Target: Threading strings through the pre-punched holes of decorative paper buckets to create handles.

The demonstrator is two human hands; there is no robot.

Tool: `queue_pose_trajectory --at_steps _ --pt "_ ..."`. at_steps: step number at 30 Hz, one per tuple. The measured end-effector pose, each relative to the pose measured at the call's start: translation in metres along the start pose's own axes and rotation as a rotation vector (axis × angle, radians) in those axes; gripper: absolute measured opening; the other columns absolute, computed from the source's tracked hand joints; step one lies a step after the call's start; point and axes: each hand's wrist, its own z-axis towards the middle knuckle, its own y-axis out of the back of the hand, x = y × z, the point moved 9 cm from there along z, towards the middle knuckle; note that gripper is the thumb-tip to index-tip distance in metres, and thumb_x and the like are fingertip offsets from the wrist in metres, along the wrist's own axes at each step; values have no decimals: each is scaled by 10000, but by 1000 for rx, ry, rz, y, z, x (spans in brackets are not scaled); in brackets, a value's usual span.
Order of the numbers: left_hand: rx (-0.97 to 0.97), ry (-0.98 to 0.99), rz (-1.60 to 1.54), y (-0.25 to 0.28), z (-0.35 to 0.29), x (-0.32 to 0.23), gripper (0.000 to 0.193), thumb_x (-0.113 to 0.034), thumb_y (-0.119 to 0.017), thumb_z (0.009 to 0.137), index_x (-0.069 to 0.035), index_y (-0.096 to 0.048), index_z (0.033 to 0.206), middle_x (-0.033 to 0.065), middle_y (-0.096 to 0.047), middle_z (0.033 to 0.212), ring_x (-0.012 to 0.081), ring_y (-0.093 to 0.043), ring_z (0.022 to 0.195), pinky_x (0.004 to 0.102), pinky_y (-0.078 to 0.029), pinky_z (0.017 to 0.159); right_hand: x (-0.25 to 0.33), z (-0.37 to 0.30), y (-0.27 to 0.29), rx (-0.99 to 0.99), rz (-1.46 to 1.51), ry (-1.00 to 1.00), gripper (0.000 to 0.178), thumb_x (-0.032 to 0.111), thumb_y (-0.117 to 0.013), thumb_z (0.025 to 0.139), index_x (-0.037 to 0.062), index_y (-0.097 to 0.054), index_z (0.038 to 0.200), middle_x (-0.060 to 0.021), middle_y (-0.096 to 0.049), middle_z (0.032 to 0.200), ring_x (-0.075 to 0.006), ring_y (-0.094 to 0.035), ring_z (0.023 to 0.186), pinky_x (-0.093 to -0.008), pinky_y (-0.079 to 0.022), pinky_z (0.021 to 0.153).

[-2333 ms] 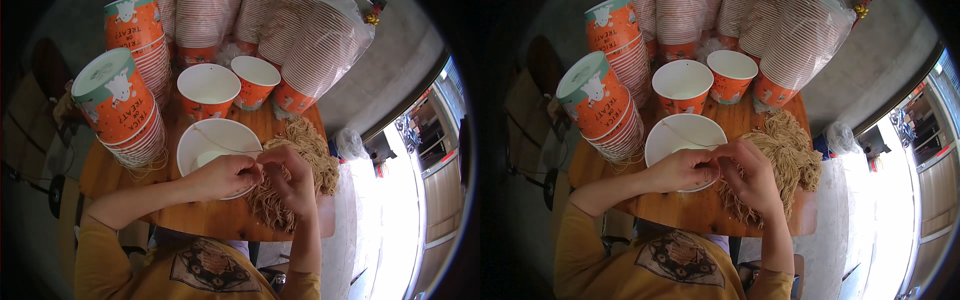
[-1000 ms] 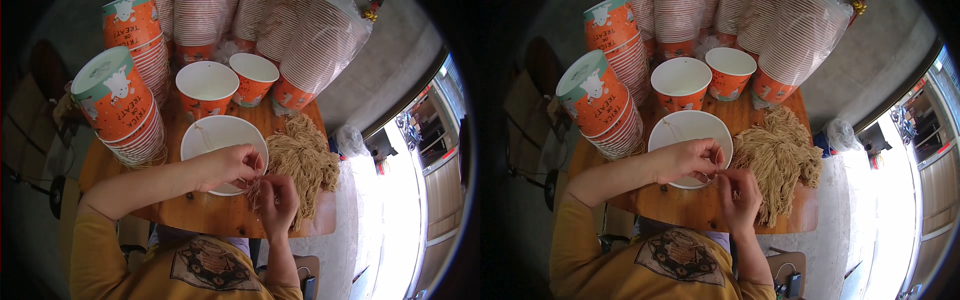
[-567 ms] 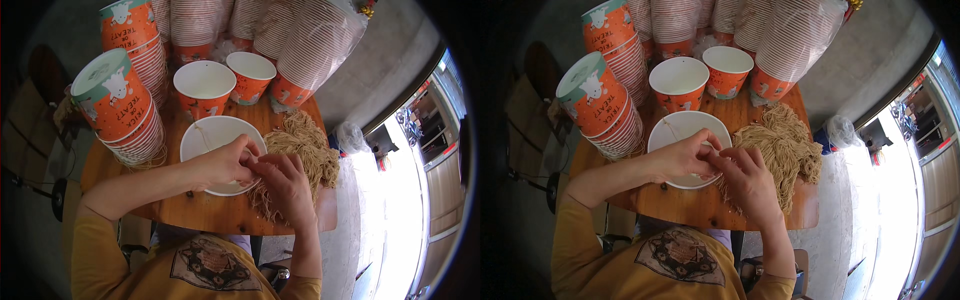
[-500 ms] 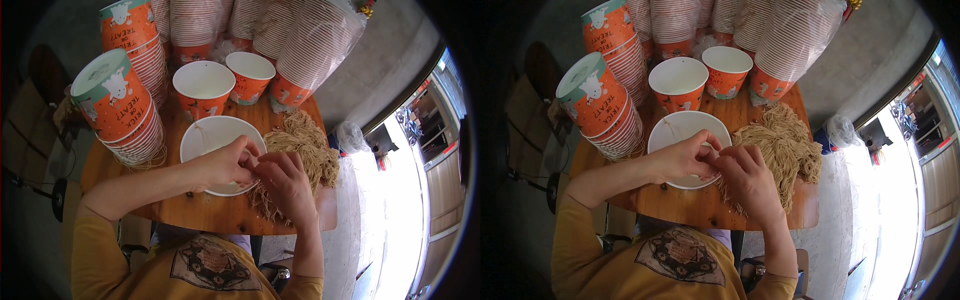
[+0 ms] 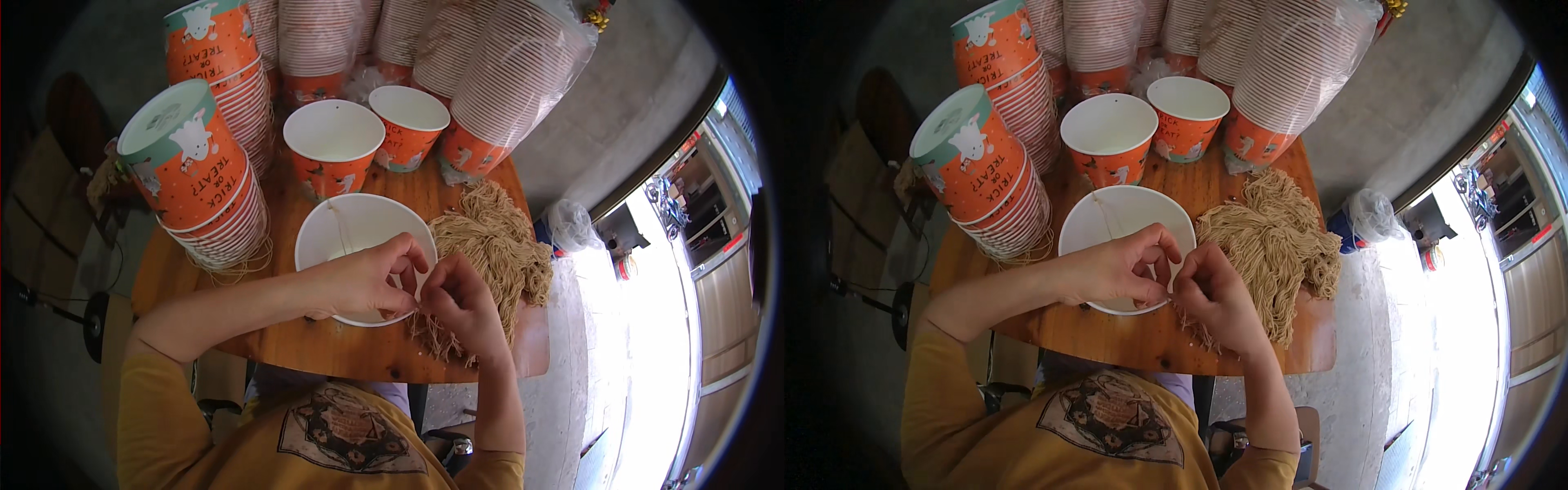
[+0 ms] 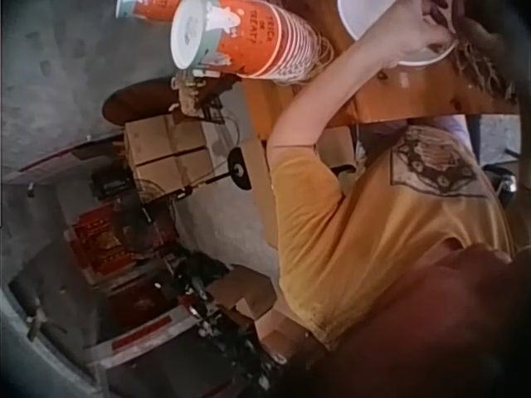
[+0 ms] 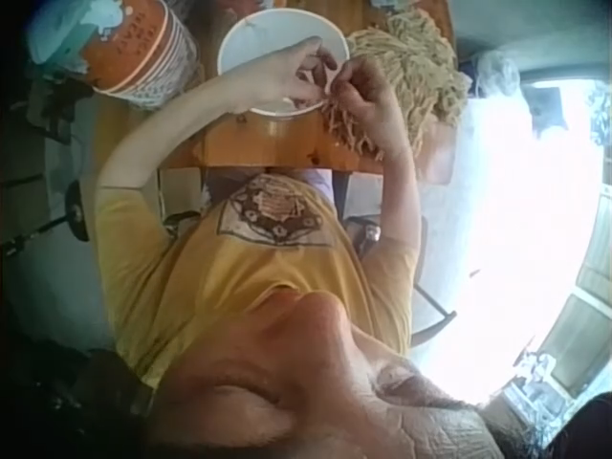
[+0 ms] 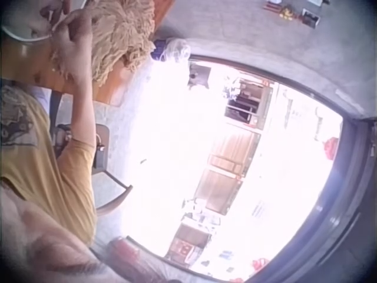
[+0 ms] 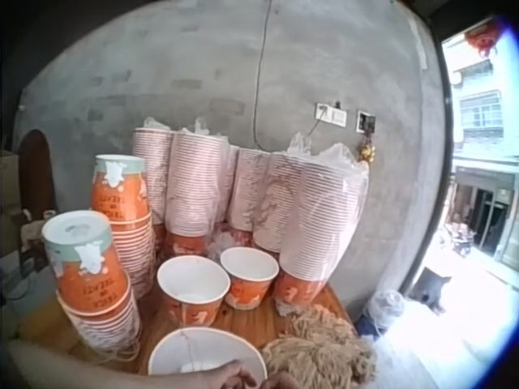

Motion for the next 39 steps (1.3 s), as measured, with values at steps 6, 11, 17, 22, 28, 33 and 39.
queue_pose_trajectory --at_steps 6,11,17,22,28,33,39 --pt "-54 -89 142 10 0 0 424 -43 -630 821 -48 -400 1177 35 -563 941 123 -560 859 265 -457 778 -5 -2 3 157 345 -165 146 34 -573 917 42 -508 1046 22 -514 731 -58 -505 656 -207 -434 587" --pt "-168 -332 423 12 -10 -20 373 2 -586 841 -63 -405 1161 56 -569 947 167 -578 883 307 -477 778 9 -3 -3 -6 -258 91 155 60 -631 900 30 -554 1031 -1 -581 754 -52 -540 628 -204 -439 563" --pt "-383 -815 909 -12 -33 -52 363 58 -562 839 -95 -426 1139 93 -562 941 273 -607 867 373 -498 747 4 -5 -8 -154 -466 226 139 54 -696 850 15 -609 951 -25 -592 745 -66 -539 576 -218 -445 545" --pt "-305 -611 665 9 -21 -38 357 86 -566 808 -61 -454 1114 94 -480 987 223 -568 836 329 -484 740 1 -6 -4 -282 -470 207 92 48 -691 851 19 -619 901 -14 -578 714 -70 -523 582 -222 -439 553" --pt "-313 -555 745 16 -22 -31 274 45 -580 800 -23 -461 1038 150 -398 1081 312 -594 840 391 -491 719 -1 -7 -10 -305 -429 188 76 50 -666 864 30 -603 902 10 -548 677 -30 -465 585 -203 -418 550" --pt "-342 -618 839 13 -28 -36 209 23 -589 802 14 -467 972 154 -395 1067 313 -588 802 395 -505 703 -2 -8 -14 -357 -458 203 91 63 -660 868 44 -576 896 20 -521 636 -36 -446 553 -208 -401 517" --pt "-416 -709 1074 4 -37 -46 211 -8 -611 781 3 -479 946 151 -410 1036 305 -578 779 395 -510 694 0 -9 -19 -389 -533 259 110 59 -668 849 54 -566 888 -6 -484 608 -85 -441 511 -243 -394 487"
